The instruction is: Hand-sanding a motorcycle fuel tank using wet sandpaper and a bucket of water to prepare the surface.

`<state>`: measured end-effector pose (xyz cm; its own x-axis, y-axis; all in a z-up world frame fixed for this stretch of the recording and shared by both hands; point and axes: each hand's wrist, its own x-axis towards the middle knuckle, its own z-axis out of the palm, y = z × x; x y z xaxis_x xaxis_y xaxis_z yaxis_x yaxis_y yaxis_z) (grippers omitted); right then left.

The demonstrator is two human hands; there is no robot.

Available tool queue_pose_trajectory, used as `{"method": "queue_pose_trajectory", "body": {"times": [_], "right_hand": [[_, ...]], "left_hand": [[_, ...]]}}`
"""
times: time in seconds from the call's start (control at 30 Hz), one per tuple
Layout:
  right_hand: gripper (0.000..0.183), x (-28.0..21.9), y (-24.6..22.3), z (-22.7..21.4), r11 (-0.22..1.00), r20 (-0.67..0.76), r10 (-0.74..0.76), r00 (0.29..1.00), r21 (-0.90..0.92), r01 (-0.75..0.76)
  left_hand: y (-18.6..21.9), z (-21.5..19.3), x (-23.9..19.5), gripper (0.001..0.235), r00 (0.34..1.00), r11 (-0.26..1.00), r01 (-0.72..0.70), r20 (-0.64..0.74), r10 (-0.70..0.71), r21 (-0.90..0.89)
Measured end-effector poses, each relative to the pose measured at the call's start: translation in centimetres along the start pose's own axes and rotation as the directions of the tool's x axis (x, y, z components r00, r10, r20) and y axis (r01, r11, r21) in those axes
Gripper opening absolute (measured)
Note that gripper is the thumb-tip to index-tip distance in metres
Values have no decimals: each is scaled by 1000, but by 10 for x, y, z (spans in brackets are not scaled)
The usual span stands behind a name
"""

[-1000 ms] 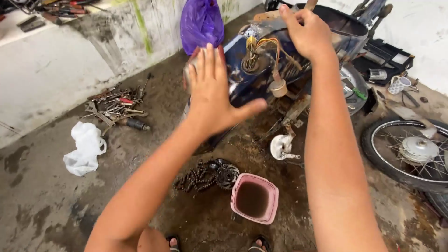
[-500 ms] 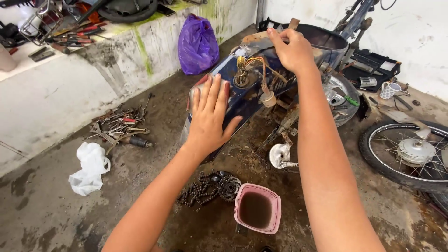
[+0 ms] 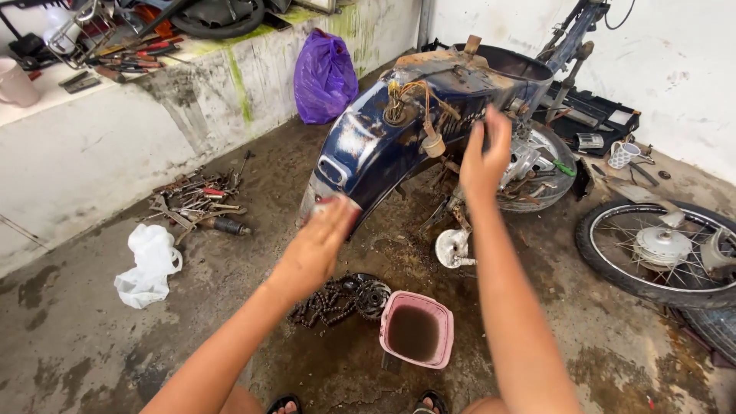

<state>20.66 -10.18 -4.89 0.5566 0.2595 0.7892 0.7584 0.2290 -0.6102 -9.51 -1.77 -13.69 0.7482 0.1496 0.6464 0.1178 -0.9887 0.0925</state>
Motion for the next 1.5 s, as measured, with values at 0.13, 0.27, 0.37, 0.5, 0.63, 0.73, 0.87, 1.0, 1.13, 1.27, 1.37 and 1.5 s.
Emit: {"method": "queue_pose_trajectory", "body": {"times": [0.13, 0.27, 0.37, 0.5, 0.63, 0.73, 0.87, 1.0, 1.13, 1.27, 1.37, 1.5], "right_hand": [[11, -144, 54, 10, 937, -83, 309, 947, 195, -289], [58, -235, 64, 15, 417, 368, 713, 597, 461, -783], [47, -250, 46, 19, 165, 468, 811, 350, 392, -905], [12, -289, 104, 17, 45, 378, 903, 204, 387, -921], [26, -383, 224, -10, -62, 334, 941, 57, 336, -940], [29, -427, 262, -35, -4, -68, 997, 21, -348, -937], [60, -504, 314, -65, -25, -29, 1000, -6, -679, -734], [99, -476, 261, -60, -69, -28, 997, -79, -809, -584], [58, -447, 213, -56, 68, 17, 994, 106, -864, -498], [46, -470, 247, -60, 175, 158, 985, 75, -904, -391], [37, -475, 254, -69, 142, 139, 990, 39, -882, -449], [43, -491, 282, -75, 73, 88, 996, -13, -898, -434]], "left_hand": [[33, 44, -11, 57, 995, 993, -95, 30, 97, -64], [30, 122, -19, 58, 992, 996, -89, 90, 88, 5], [40, 167, -34, 59, 924, 996, -62, 381, 33, 65], [61, 215, -49, 100, 606, 994, 7, 791, -89, 107], [65, 238, -73, 63, 598, 982, 110, 799, 56, -151], [81, 162, -51, 30, 452, 952, 213, 886, 103, -219], [61, 89, -48, 30, 623, 964, 132, 776, 102, -233], [45, 3, 14, 18, 968, 984, -91, 220, 124, -153], [31, -30, 112, 23, 965, 964, -245, -73, 253, 107], [20, -32, 209, 97, 989, 805, -146, 105, 105, 575], [-5, -10, 258, 79, 979, 883, -82, 203, -16, 463], [-2, -35, 299, 41, 845, 906, 315, 350, -403, 282]]}}
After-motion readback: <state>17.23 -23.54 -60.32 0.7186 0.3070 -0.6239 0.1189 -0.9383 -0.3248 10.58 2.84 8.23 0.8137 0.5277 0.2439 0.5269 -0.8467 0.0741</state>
